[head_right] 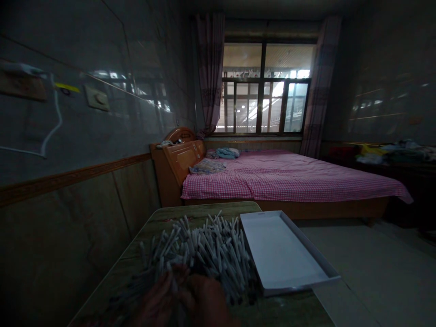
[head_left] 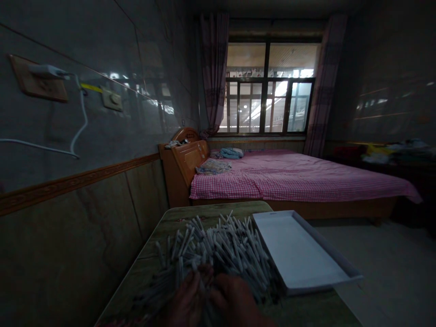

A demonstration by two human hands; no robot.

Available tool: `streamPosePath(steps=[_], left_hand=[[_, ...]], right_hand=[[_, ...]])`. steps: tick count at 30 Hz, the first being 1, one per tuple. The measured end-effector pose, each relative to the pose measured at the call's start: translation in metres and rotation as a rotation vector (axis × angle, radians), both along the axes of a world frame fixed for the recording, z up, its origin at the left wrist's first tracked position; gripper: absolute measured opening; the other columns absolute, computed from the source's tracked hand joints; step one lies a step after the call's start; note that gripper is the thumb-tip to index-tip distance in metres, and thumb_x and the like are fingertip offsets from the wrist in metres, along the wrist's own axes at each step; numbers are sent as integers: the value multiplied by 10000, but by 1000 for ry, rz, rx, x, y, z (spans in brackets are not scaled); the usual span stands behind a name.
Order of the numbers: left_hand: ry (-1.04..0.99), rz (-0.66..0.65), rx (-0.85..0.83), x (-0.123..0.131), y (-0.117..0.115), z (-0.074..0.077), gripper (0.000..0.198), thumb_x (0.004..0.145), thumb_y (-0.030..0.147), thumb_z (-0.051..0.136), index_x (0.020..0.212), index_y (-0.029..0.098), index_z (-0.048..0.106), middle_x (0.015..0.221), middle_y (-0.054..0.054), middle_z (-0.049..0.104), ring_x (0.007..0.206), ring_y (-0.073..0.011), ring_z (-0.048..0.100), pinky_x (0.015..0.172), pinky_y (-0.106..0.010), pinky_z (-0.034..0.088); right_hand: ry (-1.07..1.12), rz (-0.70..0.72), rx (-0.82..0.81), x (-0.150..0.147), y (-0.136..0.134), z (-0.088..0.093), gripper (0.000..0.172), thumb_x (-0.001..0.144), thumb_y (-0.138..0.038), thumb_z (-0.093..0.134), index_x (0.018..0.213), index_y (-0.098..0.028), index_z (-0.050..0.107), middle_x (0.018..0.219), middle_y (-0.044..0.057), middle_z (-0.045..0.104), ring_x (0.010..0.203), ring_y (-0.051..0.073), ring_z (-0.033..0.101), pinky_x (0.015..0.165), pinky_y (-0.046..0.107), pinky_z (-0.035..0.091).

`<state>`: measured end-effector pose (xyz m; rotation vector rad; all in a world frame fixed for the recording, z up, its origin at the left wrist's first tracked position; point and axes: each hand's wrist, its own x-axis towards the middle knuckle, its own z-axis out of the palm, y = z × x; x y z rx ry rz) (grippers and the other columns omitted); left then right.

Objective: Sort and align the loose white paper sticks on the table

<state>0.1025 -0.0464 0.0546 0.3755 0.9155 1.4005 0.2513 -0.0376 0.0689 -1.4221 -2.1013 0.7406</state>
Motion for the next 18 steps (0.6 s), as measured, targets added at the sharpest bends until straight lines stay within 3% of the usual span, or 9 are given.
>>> streamPosePath(steps=[5,11,13,15,18], left_hand=[[-29,-29,-27,11,2,-10,255,622,254,869,860,212,790,1106,-106,819,1322,-302,630,1122,-383,492],[229,149,155,-18,14,-17,469,636,411,908,1052,248,766,1246,-85,776,1301,-311,645,1131,-417,490],[316,109,148,-34,22,-28,527,588,460,918,1032,220,763,1223,-112,781,1238,-341,684,1109,-470,508],[485,231,155,-46,29,-43,538,536,487,917,980,231,753,1131,-93,806,1210,-344,695,1099,-483,508],[652,255,183,-58,36,-62,524,500,486,883,933,227,743,1066,-104,807,1139,-362,718,1025,-492,551]], right_hand=[[-70,3,-13,-2,5,2,185,899,-179,677,1056,-177,775,968,100,821,846,220,770,607,233,355],[-141,-119,11,11,31,15,144,923,-158,634,888,-136,772,870,113,807,810,224,754,576,250,306],[-138,-152,23,14,42,18,177,946,-155,606,880,-126,767,861,122,802,798,224,749,576,254,308],[-129,-172,41,17,50,18,187,965,-153,589,906,-122,764,882,128,799,820,230,750,598,258,336],[-106,-174,68,20,51,17,155,957,-143,613,1023,-144,753,987,119,796,929,237,748,685,255,411]])
